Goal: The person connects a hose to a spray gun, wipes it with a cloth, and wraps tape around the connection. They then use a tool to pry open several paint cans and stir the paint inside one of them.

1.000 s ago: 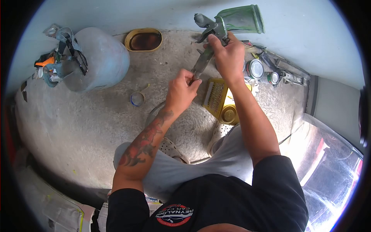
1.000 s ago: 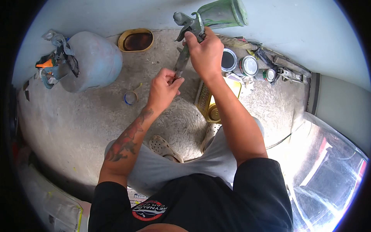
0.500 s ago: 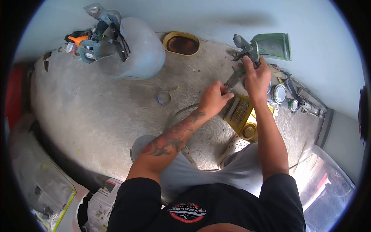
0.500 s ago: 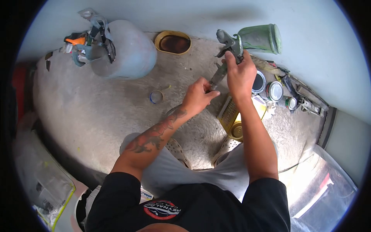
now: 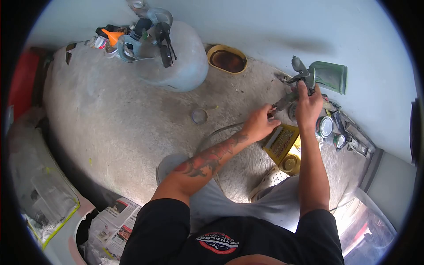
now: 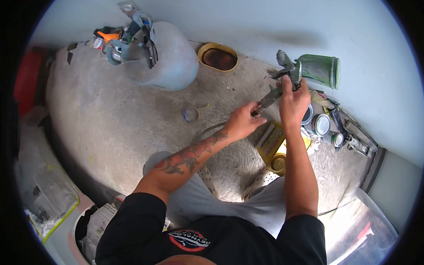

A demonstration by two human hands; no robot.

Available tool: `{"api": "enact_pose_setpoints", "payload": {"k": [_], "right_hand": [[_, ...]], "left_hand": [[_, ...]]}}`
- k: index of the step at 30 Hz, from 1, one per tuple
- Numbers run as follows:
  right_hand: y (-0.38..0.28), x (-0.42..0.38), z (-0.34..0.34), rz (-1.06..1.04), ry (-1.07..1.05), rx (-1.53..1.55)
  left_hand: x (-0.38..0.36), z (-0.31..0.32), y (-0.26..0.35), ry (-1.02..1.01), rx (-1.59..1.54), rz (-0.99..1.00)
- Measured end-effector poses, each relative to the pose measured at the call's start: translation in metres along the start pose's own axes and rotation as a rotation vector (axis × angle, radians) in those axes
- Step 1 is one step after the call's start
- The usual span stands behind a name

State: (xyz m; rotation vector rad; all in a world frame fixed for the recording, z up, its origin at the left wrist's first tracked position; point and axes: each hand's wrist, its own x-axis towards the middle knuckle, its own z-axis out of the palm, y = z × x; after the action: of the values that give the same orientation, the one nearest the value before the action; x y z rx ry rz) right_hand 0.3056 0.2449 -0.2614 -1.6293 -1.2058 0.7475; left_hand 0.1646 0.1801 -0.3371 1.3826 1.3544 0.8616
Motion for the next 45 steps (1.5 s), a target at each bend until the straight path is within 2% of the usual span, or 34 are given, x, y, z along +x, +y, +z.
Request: {"api": "enact_pose_setpoints", "payload": {"k": [1, 2, 3, 6, 8, 9, 11, 14, 18, 20, 24, 26, 27, 29, 30, 32, 35, 39, 41, 43, 45], "right_hand": [[0.001, 0.001, 0.000, -0.002, -0.007, 0.005], [0.003, 0.002, -0.001, -0.008, 0.006, -0.015], [0.005, 0.004, -0.001, -0.014, 0.018, -0.036], [0.008, 0.004, 0.004, 0.002, 0.035, 0.006], [0.006, 0.001, 0.005, 0.019, 0.039, 0.014], [0.007, 0.003, 0.005, 0.017, 0.038, 0.015], [0.013, 0.006, 0.002, -0.024, 0.054, -0.068], [0.010, 0.003, 0.005, -0.001, 0.042, -0.024], [0.013, 0.000, 0.006, 0.016, 0.022, 0.025], [0.014, -0.001, 0.007, 0.076, 0.009, 0.131], [0.015, -0.001, 0.007, 0.101, 0.012, 0.125], [0.019, -0.001, 0.008, 0.098, 0.007, 0.147], [0.020, -0.001, 0.008, 0.103, 0.007, 0.165], [0.020, -0.003, 0.007, 0.109, -0.037, 0.171], [0.019, -0.003, 0.005, 0.123, -0.059, 0.188], [0.016, -0.004, 0.004, 0.133, -0.085, 0.207], [0.011, -0.006, 0.005, 0.114, -0.074, 0.163], [0.022, -0.006, 0.010, 0.124, -0.044, 0.188], [0.022, -0.007, 0.010, 0.131, -0.042, 0.191], [0.017, -0.007, 0.008, 0.211, -0.076, 0.203], [0.014, -0.008, 0.003, 0.188, -0.114, 0.183]], "left_hand": [[-0.001, 0.000, -0.001, -0.021, 0.045, 0.068], [0.001, -0.003, 0.003, -0.063, 0.029, -0.027], [0.002, 0.000, -0.001, -0.054, 0.032, -0.030], [0.005, -0.002, -0.005, 0.059, 0.028, 0.081], [0.005, -0.006, -0.003, 0.007, -0.081, -0.085], [0.005, -0.004, -0.003, 0.009, -0.081, -0.084], [0.005, 0.005, -0.004, 0.125, 0.044, 0.074], [0.006, 0.005, -0.011, 0.036, 0.124, 0.079], [0.005, -0.003, -0.008, 0.067, 0.148, 0.142], [0.005, -0.011, -0.003, 0.025, 0.067, 0.050], [0.010, -0.013, -0.006, -0.057, -0.049, -0.071], [0.011, -0.010, -0.012, -0.047, 0.088, 0.132], [0.011, -0.013, -0.014, -0.037, 0.093, 0.134], [0.009, -0.016, -0.015, -0.120, 0.037, -0.027], [0.008, -0.015, -0.015, -0.111, 0.038, -0.023], [0.006, -0.015, -0.013, 0.007, 0.148, 0.119], [0.008, -0.022, -0.004, 0.075, 0.122, 0.035], [0.013, -0.023, -0.009, 0.058, 0.128, 0.052], [0.016, -0.021, -0.018, -0.034, 0.197, 0.088], [0.012, -0.026, -0.015, -0.019, 0.227, 0.087], [0.007, -0.033, -0.003, 0.034, 0.322, 0.115]]}}
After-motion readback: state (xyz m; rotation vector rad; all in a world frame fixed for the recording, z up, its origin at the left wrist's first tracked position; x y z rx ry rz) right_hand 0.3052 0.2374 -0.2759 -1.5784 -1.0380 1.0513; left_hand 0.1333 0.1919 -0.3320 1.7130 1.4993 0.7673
